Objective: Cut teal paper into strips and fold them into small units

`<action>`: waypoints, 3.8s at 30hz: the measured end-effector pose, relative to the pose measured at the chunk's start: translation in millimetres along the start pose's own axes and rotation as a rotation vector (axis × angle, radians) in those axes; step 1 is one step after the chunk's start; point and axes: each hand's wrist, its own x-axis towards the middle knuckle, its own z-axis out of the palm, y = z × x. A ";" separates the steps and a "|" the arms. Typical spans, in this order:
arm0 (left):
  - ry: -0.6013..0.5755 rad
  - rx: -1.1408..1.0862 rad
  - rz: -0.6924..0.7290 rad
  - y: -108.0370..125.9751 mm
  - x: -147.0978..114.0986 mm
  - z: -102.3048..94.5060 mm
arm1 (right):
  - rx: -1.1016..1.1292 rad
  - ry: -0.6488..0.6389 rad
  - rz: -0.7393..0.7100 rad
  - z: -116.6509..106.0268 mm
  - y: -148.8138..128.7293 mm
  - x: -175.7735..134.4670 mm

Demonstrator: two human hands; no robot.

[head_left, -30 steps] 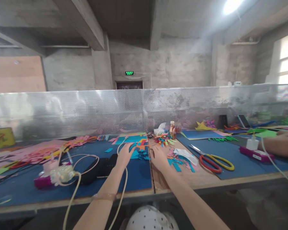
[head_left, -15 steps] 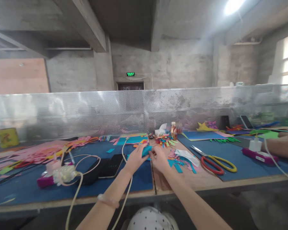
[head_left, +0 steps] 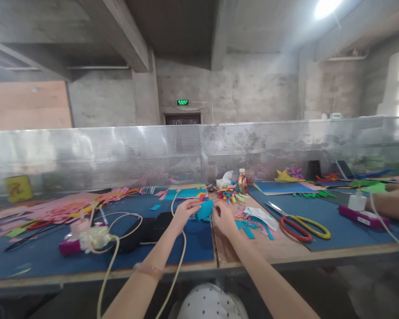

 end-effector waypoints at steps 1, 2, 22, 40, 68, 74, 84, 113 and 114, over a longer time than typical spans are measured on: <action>0.000 -0.014 -0.017 0.2 -0.2 -0.5 | 0.008 -0.007 0.010 0.1 0.9 0.3; 0.005 -0.027 -0.029 0.2 -0.4 -0.7 | 0.018 -0.014 0.019 0.3 2.0 0.6; -0.094 -0.260 -0.145 2.1 -6.9 3.9 | 0.174 -0.064 -0.013 6.6 6.8 0.8; -0.239 -0.357 -0.202 9.7 -11.1 7.0 | 0.188 0.027 0.139 1.6 -1.3 4.8; -0.093 -0.791 -0.077 80.3 -26.2 95.5 | 0.554 0.418 0.203 -76.7 -52.0 -12.5; -0.077 -0.859 -0.003 103.9 -18.1 119.6 | 0.787 0.666 0.204 -70.3 -56.8 0.6; -0.063 -0.776 0.051 85.0 -33.1 131.2 | 1.103 0.822 0.281 -63.9 -72.4 -28.7; -0.071 -0.571 0.140 99.2 -48.6 132.0 | 1.378 0.896 0.291 -72.8 -77.1 -35.4; -0.084 -0.576 0.141 98.7 -48.8 132.3 | 1.386 0.905 0.286 -73.4 -78.3 -35.5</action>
